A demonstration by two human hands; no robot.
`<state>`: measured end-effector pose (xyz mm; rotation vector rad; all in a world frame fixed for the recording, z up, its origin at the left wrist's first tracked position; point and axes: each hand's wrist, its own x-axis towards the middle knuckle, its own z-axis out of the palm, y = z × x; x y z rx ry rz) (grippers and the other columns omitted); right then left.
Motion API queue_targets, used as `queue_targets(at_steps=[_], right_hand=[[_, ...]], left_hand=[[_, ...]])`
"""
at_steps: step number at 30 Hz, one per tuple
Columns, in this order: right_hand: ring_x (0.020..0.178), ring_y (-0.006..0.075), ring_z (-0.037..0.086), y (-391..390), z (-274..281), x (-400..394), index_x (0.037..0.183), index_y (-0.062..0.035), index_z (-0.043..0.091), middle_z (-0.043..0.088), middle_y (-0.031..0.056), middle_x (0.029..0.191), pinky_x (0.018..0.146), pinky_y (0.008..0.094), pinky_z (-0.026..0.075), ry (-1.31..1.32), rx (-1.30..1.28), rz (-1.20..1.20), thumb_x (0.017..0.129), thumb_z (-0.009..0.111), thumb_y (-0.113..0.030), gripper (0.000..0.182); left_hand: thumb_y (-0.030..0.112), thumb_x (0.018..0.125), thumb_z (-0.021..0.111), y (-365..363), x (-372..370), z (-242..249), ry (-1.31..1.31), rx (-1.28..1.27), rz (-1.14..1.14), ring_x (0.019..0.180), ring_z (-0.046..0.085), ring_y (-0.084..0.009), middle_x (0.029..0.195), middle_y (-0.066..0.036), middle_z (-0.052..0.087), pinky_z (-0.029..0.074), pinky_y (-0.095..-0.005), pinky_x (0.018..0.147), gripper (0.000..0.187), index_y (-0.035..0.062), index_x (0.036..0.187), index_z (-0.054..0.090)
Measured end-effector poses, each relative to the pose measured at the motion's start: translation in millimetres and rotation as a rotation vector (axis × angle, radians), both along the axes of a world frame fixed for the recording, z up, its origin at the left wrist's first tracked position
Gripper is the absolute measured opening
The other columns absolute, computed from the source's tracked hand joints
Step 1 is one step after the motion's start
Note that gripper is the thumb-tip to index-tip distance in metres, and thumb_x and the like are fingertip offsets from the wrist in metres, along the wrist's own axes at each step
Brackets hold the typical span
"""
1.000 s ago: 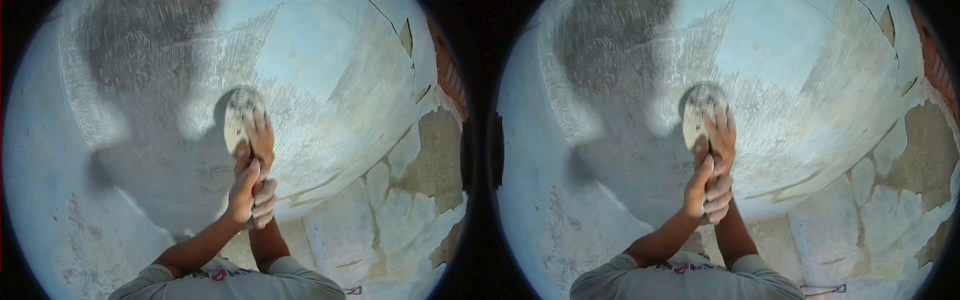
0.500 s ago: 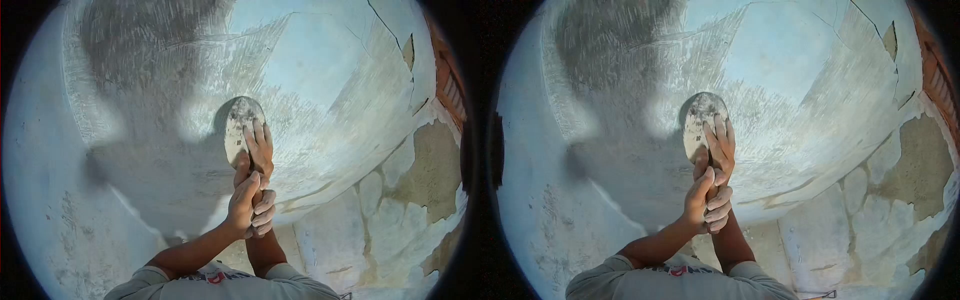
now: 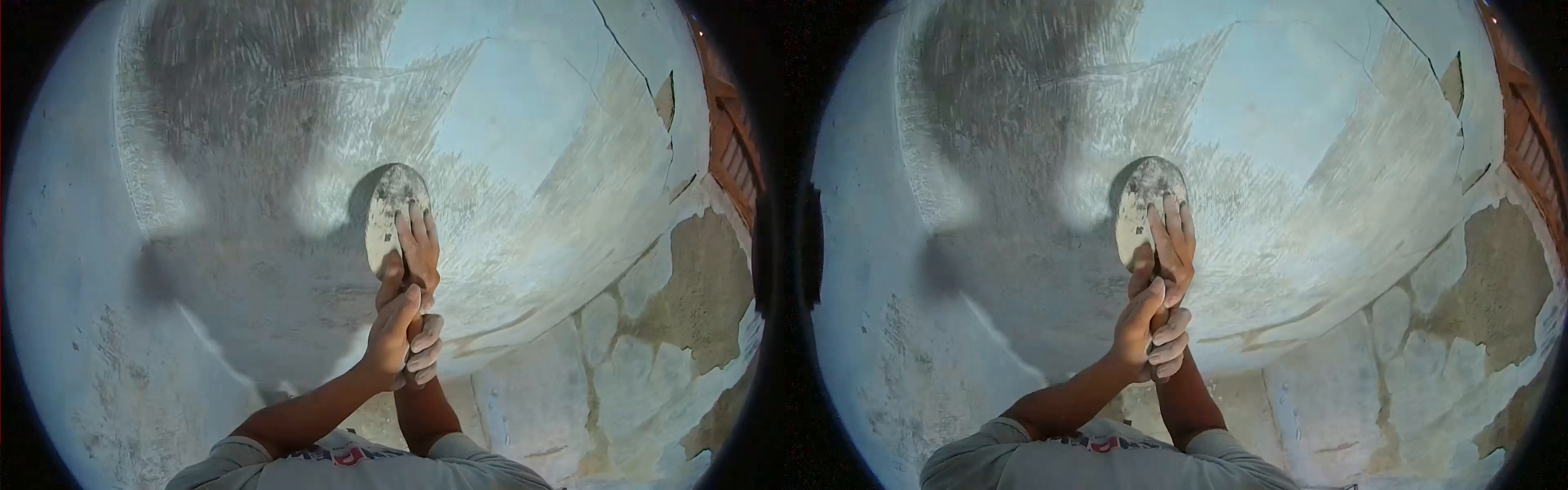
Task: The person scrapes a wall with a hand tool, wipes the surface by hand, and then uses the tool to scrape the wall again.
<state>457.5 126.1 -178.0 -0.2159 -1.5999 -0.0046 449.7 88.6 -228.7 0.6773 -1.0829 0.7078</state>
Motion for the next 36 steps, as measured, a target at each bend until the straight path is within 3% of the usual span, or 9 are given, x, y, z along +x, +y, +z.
queue_targets(at_steps=[3, 6, 8, 13, 20, 23, 26, 31, 36], right_hand=[[0.141, 0.0454, 0.055, 19.2, 25.2, 2.5, 0.138, -0.0029, 0.070, 0.067, 0.0191, 0.144, 0.118, 0.0596, 0.041, -0.022, 0.046, -0.003, 0.110, 0.054, -0.029, 0.041], [0.141, 0.0459, 0.055, 9.9, 93.0, -11.2, 0.137, -0.0024, 0.069, 0.068, 0.0194, 0.141, 0.116, 0.0591, 0.042, 0.075, 0.064, -0.081, 0.110, 0.055, -0.032, 0.043], [0.141, 0.0456, 0.055, 11.5, 86.4, -4.5, 0.137, -0.0024, 0.070, 0.068, 0.0195, 0.141, 0.116, 0.0588, 0.043, 0.051, 0.073, -0.069, 0.110, 0.055, -0.031, 0.042], [0.141, 0.0448, 0.056, -9.6, 1.9, 2.5, 0.136, -0.0024, 0.070, 0.069, 0.0198, 0.141, 0.117, 0.0580, 0.043, 0.003, -0.025, 0.001, 0.110, 0.055, -0.029, 0.040], [0.141, 0.0437, 0.056, 0.8, 21.9, 13.4, 0.134, -0.0024, 0.071, 0.069, 0.0197, 0.140, 0.117, 0.0570, 0.043, -0.088, 0.009, 0.150, 0.109, 0.055, -0.025, 0.037], [0.143, 0.0448, 0.054, -18.1, 33.9, 33.1, 0.131, -0.0033, 0.074, 0.069, 0.0170, 0.142, 0.117, 0.0575, 0.042, -0.174, -0.263, 0.211, 0.109, 0.054, -0.020, 0.034], [0.145, 0.0451, 0.052, -28.2, 5.6, 25.0, 0.133, -0.0047, 0.073, 0.068, 0.0158, 0.144, 0.118, 0.0561, 0.042, -0.073, -0.129, 0.021, 0.109, 0.054, -0.021, 0.035], [0.145, 0.0452, 0.051, -42.4, -27.3, 27.2, 0.134, -0.0047, 0.073, 0.068, 0.0159, 0.144, 0.118, 0.0562, 0.041, -0.068, -0.165, -0.009, 0.109, 0.054, -0.021, 0.035], [0.145, 0.0453, 0.051, -30.8, -6.2, 18.8, 0.134, -0.0048, 0.073, 0.067, 0.0159, 0.145, 0.118, 0.0563, 0.041, -0.046, -0.122, -0.013, 0.109, 0.054, -0.021, 0.035]], left_hand=[[0.074, 0.107, 0.029, 13.0, -5.8, 32.7, 0.043, 0.077, 0.031, 0.071, 0.062, -0.0306, 0.091, -0.011, 0.057, 0.054, -0.0555, 0.063, 0.063, 0.0189, 0.128, 0.051], [0.062, 0.111, 0.040, -55.7, -17.3, 123.4, 0.528, -0.619, 0.714, 0.042, 0.045, -0.0139, 0.067, 0.001, 0.046, 0.040, -0.0332, 0.036, 0.039, 0.0237, 0.108, 0.047], [0.060, 0.111, 0.043, -69.4, -9.2, 145.0, 0.603, -0.655, 0.881, 0.043, 0.045, -0.0121, 0.067, 0.002, 0.047, 0.038, -0.0317, 0.035, 0.038, 0.0231, 0.105, 0.045], [0.057, 0.112, 0.042, -65.9, 6.1, 51.0, 0.444, -0.690, 0.702, 0.042, 0.048, -0.0148, 0.067, 0.000, 0.050, 0.042, -0.0354, 0.036, 0.034, 0.0240, 0.116, 0.048], [0.054, 0.114, 0.039, -94.9, 16.5, 82.6, 0.595, -0.843, 0.793, 0.044, 0.051, -0.0202, 0.070, -0.002, 0.051, 0.045, -0.0395, 0.039, 0.035, 0.0208, 0.111, 0.050], [0.064, 0.112, 0.025, -46.2, 26.8, 36.2, 0.074, -0.356, 0.316, 0.076, 0.066, -0.0317, 0.095, -0.011, 0.060, 0.055, -0.0539, 0.066, 0.055, 0.0204, 0.129, 0.053], [0.071, 0.110, 0.021, -23.1, 27.0, 11.2, -0.073, -0.022, -0.020, 0.109, 0.065, -0.0403, 0.119, -0.018, 0.058, 0.052, -0.0618, 0.092, 0.071, 0.0165, 0.146, 0.048], [0.079, 0.105, 0.021, -31.3, 16.1, -11.9, -0.002, -0.227, 0.134, 0.095, 0.070, -0.0401, 0.117, -0.018, 0.062, 0.057, -0.0597, 0.080, 0.079, 0.0142, 0.139, 0.051], [0.077, 0.106, 0.021, 6.8, -13.1, -1.4, 0.146, 0.004, 0.125, 0.085, 0.071, -0.0372, 0.105, -0.017, 0.064, 0.057, -0.0585, 0.068, 0.072, 0.0208, 0.138, 0.051]])
